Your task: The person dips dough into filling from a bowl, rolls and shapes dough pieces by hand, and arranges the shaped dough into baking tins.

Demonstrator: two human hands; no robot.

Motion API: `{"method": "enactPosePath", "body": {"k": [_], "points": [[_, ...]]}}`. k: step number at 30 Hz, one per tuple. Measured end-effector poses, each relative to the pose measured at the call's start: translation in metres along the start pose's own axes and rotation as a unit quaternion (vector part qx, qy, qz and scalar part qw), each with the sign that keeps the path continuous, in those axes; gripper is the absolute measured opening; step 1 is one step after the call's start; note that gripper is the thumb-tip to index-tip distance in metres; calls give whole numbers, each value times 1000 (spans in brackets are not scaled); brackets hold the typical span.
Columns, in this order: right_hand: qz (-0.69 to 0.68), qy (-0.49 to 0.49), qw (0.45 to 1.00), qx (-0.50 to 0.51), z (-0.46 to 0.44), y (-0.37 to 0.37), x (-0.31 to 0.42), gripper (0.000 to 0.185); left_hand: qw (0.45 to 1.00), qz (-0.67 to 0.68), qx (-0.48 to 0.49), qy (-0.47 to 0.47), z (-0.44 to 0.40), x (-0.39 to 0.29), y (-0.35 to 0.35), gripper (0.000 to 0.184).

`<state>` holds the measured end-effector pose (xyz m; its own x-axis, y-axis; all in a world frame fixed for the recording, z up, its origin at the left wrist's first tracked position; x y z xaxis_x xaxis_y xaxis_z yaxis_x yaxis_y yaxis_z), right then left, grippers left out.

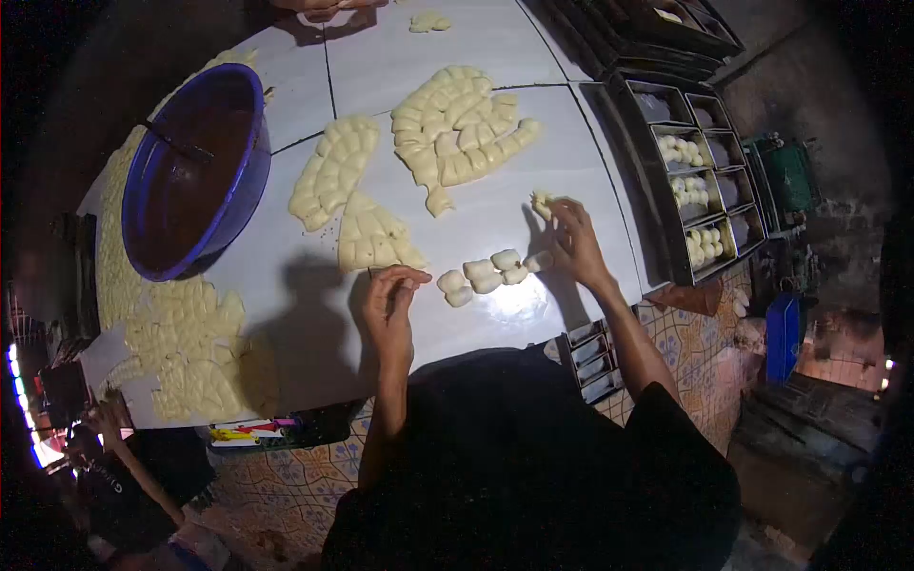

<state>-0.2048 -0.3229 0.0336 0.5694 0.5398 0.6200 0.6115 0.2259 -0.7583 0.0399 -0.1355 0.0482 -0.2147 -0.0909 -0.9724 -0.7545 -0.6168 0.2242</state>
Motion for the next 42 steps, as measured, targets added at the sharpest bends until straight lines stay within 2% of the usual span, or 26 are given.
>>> {"method": "enactPosePath", "body": {"k": [1,4,5,7,9,11,12,15,16,18,21,22,23,24,25,26,27,28,31,33,34,35,36,37,39,42], "points": [[63,9,997,-33,-11,1,2,47,1000,4,-6,-6,1,4,-2,6],[125,-12,991,48,-37,25,7,31,998,21,60,-21,5,5,13,11],[71,56,992,92,-38,21,20,17,995,-25,90,16,6,5,16,14],[-248,169,942,147,-37,48,21,22,995,-55,88,4,10,0,21,21],[-320,69,933,152,-28,53,87,29,991,-100,53,72,12,4,18,35],[-448,95,866,202,-16,68,124,35,995,-60,-5,75,14,-5,19,42],[-481,63,860,157,-13,70,143,36,985,-120,8,121,12,-17,20,44],[-436,88,887,123,-11,72,167,29,984,-108,-62,124,11,-12,10,30],[-383,16,915,123,-13,80,170,29,990,-70,-83,86,11,-10,4,27],[-417,59,898,131,-18,90,160,30,994,8,-113,7,9,-4,-4,21],[-416,17,898,140,-32,64,195,39,992,-90,-91,-16,9,-26,-1,17],[-399,-62,906,131,-27,73,198,40,970,232,-52,-44,4,16,-1,15],[-378,-142,907,118,-23,80,204,41,887,426,-41,-171,3,12,8,20],[-334,-111,922,160,-23,85,203,42,855,474,-45,-207,7,-3,13,22],[-296,-149,929,166,-26,87,205,52,818,521,-48,-238,10,-11,16,25],[-415,-67,882,211,-30,91,201,64,788,573,-13,-226,9,2,11,34],[-525,23,813,252,-29,96,199,77,771,616,96,-129,1,-11,7,62],[-539,6,788,299,-35,105,185,100,778,598,163,-102,-6,-36,12,77],[-502,9,798,332,-38,116,176,118,789,532,306,-30,-63,-78,-6,112],[-540,-1,788,295,-50,115,183,117,924,367,84,-69,-134,-99,-51,98],[-538,16,798,271,-56,112,183,115,991,131,32,-2,-167,-116,-87,88],[-536,35,807,246,-60,109,182,113,991,-114,-24,62,-198,-136,-124,82],[-501,8,842,201,-63,112,176,106,967,-234,-84,60,-231,-144,-154,79],[-507,32,836,206,-64,113,178,104,925,-348,-142,56,-264,-144,-185,79],[-518,80,824,216,-65,112,183,101,908,-407,-78,-58,-304,-101,-225,81],[-545,36,808,220,-63,131,166,93,866,-463,-3,-190,-297,-93,-218,88]]}}
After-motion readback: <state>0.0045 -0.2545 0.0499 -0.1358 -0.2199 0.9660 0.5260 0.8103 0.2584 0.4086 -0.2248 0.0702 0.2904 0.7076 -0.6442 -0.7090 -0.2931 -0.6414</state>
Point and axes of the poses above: each hand's wrist, its own z-axis away from the middle knuckle, its own y-axis out of the palm, x = y × z, the point moved 5 cm from there along -z, towards the middle knuckle, and after that the axes turned 1 degree about y, right-handed, at the moved point
